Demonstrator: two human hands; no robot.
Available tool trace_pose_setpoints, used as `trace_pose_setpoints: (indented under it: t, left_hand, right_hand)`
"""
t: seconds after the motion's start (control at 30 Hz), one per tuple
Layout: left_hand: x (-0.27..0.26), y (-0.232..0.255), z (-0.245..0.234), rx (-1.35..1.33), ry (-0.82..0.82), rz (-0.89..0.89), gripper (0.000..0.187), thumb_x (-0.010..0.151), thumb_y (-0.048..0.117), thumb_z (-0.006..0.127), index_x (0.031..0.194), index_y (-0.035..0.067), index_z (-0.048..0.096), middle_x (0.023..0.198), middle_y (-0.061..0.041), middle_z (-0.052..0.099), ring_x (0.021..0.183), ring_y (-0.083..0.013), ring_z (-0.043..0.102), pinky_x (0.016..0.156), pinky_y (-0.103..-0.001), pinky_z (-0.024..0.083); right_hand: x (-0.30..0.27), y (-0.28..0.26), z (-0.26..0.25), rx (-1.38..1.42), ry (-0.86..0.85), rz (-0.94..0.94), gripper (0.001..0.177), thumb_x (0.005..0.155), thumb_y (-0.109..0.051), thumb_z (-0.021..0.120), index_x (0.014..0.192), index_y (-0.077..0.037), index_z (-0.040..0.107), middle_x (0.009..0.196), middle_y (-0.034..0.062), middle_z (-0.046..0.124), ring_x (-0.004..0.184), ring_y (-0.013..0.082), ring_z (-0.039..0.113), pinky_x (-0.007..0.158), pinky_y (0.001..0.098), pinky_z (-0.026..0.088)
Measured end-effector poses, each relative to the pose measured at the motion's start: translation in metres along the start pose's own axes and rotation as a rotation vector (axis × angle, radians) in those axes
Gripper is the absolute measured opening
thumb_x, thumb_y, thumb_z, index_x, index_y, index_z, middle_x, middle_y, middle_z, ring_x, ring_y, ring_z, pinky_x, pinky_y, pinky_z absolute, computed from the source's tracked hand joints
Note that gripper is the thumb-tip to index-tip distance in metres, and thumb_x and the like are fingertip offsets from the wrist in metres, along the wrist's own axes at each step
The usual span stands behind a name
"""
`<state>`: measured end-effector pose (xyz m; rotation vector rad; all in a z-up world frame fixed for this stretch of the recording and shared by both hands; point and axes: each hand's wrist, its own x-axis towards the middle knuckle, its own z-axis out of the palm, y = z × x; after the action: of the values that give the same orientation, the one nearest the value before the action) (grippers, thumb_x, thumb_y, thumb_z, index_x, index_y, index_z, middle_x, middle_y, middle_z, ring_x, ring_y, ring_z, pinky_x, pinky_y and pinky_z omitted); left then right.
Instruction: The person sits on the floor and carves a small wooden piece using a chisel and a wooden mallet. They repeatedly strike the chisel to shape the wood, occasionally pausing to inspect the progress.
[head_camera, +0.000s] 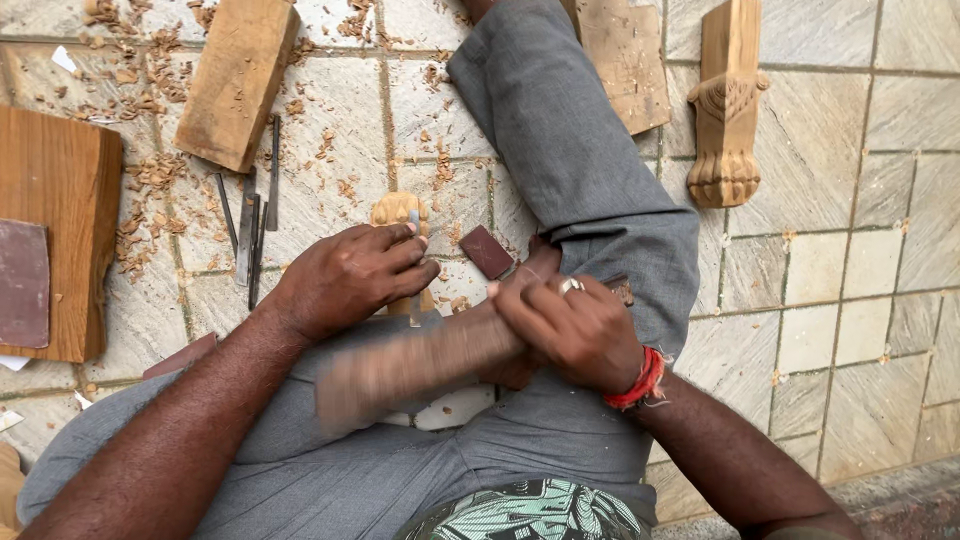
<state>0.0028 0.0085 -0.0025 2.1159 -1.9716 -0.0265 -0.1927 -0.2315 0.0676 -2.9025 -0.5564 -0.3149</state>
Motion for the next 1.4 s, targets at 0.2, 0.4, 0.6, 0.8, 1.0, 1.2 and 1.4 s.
trace_pose_setpoints:
  t: [0.2,0.4,0.6,0.8,1.0,1.2,1.4]
  left_hand:
    - [0.0,0.005,-0.005,-0.004,-0.058,-0.055,0.031,0.091,0.005,0.069,0.119,0.019,0.069,0.119,-0.002,0.074,0.108,-0.0194,0.071,0.086,-0.032,0.064]
    - [0.003,0.009,-0.005,0.006,-0.053,-0.008,0.035,0.088,0.009,0.07,0.121,0.02,0.068,0.121,-0.001,0.072,0.114,-0.0208,0.07,0.088,-0.031,0.063]
    - [0.005,0.006,-0.007,-0.02,-0.061,0.035,0.03,0.089,0.018,0.068,0.119,0.02,0.066,0.116,-0.003,0.07,0.111,-0.0219,0.069,0.088,-0.03,0.062]
    - [0.006,0.001,-0.002,-0.005,-0.053,0.003,0.027,0.09,0.017,0.067,0.117,0.02,0.066,0.115,0.0,0.069,0.115,-0.0196,0.069,0.091,-0.029,0.061]
    - [0.001,-0.002,0.001,0.016,-0.028,0.023,0.03,0.089,0.016,0.067,0.118,0.021,0.067,0.117,0.0,0.069,0.115,-0.0191,0.069,0.094,-0.03,0.061]
    - [0.001,-0.004,0.001,-0.053,0.003,-0.001,0.034,0.086,0.015,0.068,0.12,0.02,0.068,0.117,0.001,0.07,0.114,-0.0193,0.069,0.091,-0.032,0.061]
    - [0.004,-0.002,-0.001,-0.022,-0.019,-0.008,0.031,0.089,0.015,0.067,0.119,0.022,0.068,0.117,0.001,0.07,0.112,-0.0188,0.068,0.09,-0.032,0.061]
  right_hand:
    - [0.0,-0.003,-0.003,0.097,-0.063,0.029,0.042,0.092,-0.029,0.073,0.128,-0.009,0.072,0.086,-0.0002,0.068,0.064,0.0104,0.061,0.06,0.0306,0.053]
    - [-0.003,0.001,-0.016,0.123,0.051,-0.002,0.042,0.094,-0.023,0.074,0.133,-0.01,0.068,0.093,0.0004,0.068,0.073,0.0105,0.064,0.067,0.0299,0.055]
    - [0.004,0.0,-0.01,0.076,-0.097,0.144,0.068,0.075,-0.034,0.081,0.136,-0.005,0.068,0.083,0.002,0.066,0.06,0.0128,0.059,0.055,0.0326,0.05]
    - [-0.004,0.003,-0.003,0.056,0.02,0.076,0.055,0.086,-0.033,0.079,0.134,-0.01,0.065,0.09,0.0003,0.067,0.067,0.0119,0.061,0.059,0.0321,0.05]
    - [-0.004,0.004,0.005,0.066,0.026,0.053,0.049,0.087,-0.033,0.078,0.128,-0.008,0.069,0.092,0.0015,0.069,0.064,0.0104,0.06,0.057,0.0307,0.051]
    - [-0.005,0.007,0.007,0.026,-0.057,0.092,0.048,0.084,-0.034,0.08,0.123,-0.007,0.072,0.086,0.0004,0.069,0.06,0.0101,0.059,0.053,0.0314,0.05]
    - [-0.005,0.008,0.011,0.042,0.004,0.063,0.047,0.088,-0.036,0.079,0.124,-0.007,0.072,0.092,0.0025,0.071,0.066,0.0093,0.062,0.057,0.0302,0.052]
